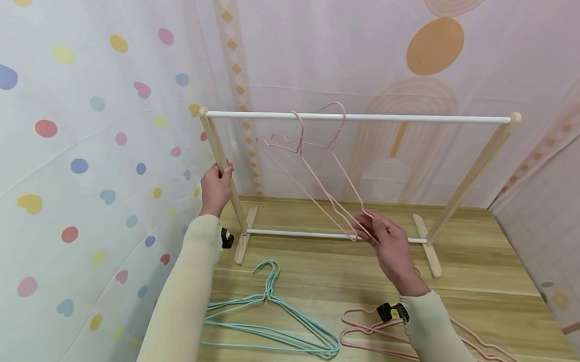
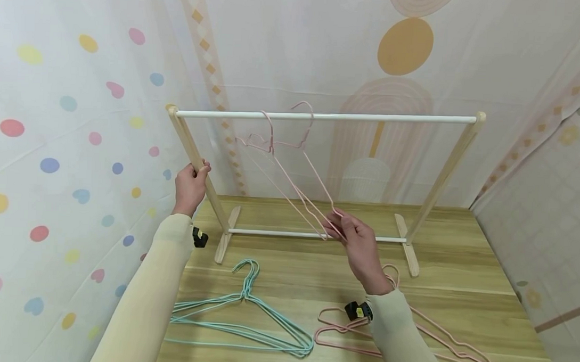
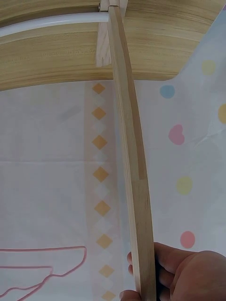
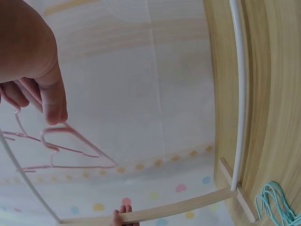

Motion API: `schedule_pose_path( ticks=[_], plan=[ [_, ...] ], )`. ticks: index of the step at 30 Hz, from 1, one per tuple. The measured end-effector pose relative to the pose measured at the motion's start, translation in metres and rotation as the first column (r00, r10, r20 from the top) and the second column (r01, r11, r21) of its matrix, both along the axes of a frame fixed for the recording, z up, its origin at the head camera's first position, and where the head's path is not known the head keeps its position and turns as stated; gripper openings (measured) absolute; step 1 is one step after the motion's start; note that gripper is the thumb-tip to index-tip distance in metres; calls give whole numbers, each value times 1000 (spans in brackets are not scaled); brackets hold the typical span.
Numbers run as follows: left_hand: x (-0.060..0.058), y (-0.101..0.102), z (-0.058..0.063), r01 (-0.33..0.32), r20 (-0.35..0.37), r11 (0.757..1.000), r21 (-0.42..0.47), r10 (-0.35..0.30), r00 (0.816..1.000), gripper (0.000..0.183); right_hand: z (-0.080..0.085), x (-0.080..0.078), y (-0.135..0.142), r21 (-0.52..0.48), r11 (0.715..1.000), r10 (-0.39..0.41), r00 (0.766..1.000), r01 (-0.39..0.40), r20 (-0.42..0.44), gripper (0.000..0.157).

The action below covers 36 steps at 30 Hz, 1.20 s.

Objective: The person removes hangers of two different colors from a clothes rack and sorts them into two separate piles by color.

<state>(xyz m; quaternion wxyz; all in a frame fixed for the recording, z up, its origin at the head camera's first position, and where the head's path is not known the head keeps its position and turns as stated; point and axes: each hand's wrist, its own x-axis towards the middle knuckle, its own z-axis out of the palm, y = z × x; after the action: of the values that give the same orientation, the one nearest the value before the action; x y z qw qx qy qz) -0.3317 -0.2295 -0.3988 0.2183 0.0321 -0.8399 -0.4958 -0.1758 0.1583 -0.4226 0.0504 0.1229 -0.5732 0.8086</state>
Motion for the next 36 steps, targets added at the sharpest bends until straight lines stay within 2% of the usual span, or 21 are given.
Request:
schedule_pose_path(
  ticks=[9, 13, 17, 21, 27, 34, 36],
  plan=[
    [0, 0, 1, 0, 2, 1000, -2, 0, 1000, 32, -3, 8, 21, -85, 996, 34, 996, -41, -82, 41],
    [1, 0, 1, 3, 3, 1000, -2, -3, 1000, 33, -3, 14, 31, -113, 993, 19, 997, -28, -78, 41],
    [0, 0, -1, -2, 10, 1000, -6, 2, 1000, 34, -6, 23, 44, -161, 985, 44, 996, -55, -75, 40],
    [0, 0, -1, -6, 14, 1000, -16, 6, 1000, 35, -12, 32, 56, -232, 966, 91, 991, -110, -94, 38],
    [0, -1, -1, -7, 5, 999, -36, 7, 1000, 38, -24, 42, 70, -280, 945, 132, 982, -166, -138, 40],
    [1, 0, 0, -2, 8, 1000, -13, 2, 1000, 35, -39, 55, 88, -386, 887, 194, 962, -255, -192, 43],
    [0, 0, 0, 2, 15, 1000, -7, -1, 1000, 35, -43, 59, 94, -397, 881, 196, 963, -257, -187, 44]
  ],
)
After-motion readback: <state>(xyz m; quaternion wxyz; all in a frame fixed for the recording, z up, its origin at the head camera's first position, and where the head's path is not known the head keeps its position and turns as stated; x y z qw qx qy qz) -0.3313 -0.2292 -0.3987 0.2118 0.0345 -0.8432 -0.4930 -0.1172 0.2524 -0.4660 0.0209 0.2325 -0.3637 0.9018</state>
